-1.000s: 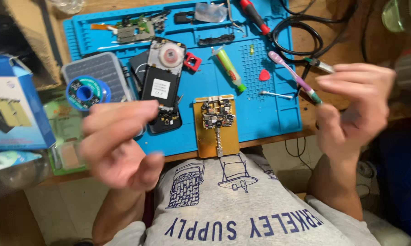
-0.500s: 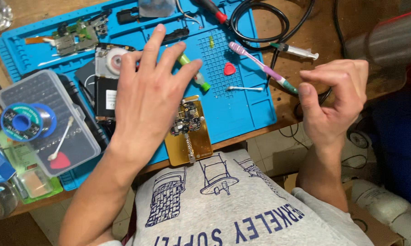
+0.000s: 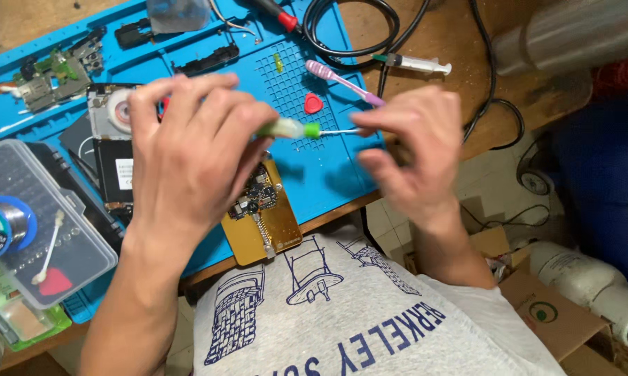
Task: The person uses a hot air gun to heat a circuit board while holding tweezers, then cleans the board with a toothbrush and cotton swab. They apply flux from a tube to the board and prepare solder wire for further work.
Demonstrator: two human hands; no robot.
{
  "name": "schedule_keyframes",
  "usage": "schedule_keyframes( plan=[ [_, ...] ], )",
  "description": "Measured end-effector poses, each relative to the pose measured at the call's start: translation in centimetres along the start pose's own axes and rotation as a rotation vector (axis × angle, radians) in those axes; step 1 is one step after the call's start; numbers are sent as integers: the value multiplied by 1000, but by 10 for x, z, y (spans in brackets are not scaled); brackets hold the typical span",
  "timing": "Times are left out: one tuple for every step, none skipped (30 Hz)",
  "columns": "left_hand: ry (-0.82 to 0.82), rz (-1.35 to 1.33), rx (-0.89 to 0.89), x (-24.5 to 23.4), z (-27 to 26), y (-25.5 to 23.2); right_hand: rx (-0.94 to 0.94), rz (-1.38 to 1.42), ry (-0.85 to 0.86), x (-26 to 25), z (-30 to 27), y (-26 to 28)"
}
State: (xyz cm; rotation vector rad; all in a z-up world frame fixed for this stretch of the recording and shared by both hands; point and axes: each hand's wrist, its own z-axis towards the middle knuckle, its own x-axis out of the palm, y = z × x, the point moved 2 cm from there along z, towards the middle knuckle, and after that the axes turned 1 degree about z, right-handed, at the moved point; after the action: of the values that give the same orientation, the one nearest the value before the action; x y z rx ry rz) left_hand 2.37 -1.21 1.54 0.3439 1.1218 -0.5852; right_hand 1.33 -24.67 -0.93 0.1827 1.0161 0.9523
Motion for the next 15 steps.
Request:
schedule_keyframes(
  plan=[
    [-30,-128,14,-5,2,-3,15,-13,81,4,7,8],
    [-58,-256,28,-9,4,-6,30,-25,161,7,13,17],
    [-59,-261,36,-10,2,-7,35,-32,157,8,16,20],
    [-59,-296,31,-12,0,-7,26,51,168,9,20,24],
    [-57,-328,21,-13,-3,-8,14,138,181,11,24,29],
    [-57,-329,23,-14,-6,-8,14,136,180,11,24,29],
    [-74,-301,16,-14,-8,-9,4,138,187,11,23,29],
    [-91,-274,10,-14,-11,-10,-7,139,195,11,23,29],
    [-93,-273,11,-13,-13,-11,-8,138,193,11,23,29],
    [-82,-274,4,-11,-15,-12,-10,143,208,11,23,29],
    [-69,-275,-4,-10,-18,-13,-10,151,224,12,22,29],
    [-68,-274,-4,-9,-17,-13,-9,151,223,11,22,29],
    [-86,-252,9,-9,-17,-14,11,170,246,11,23,29],
    [-103,-229,22,-9,-17,-14,30,188,269,12,23,28],
    [-95,-221,14,-9,-19,-14,28,201,272,12,22,28]
  ],
)
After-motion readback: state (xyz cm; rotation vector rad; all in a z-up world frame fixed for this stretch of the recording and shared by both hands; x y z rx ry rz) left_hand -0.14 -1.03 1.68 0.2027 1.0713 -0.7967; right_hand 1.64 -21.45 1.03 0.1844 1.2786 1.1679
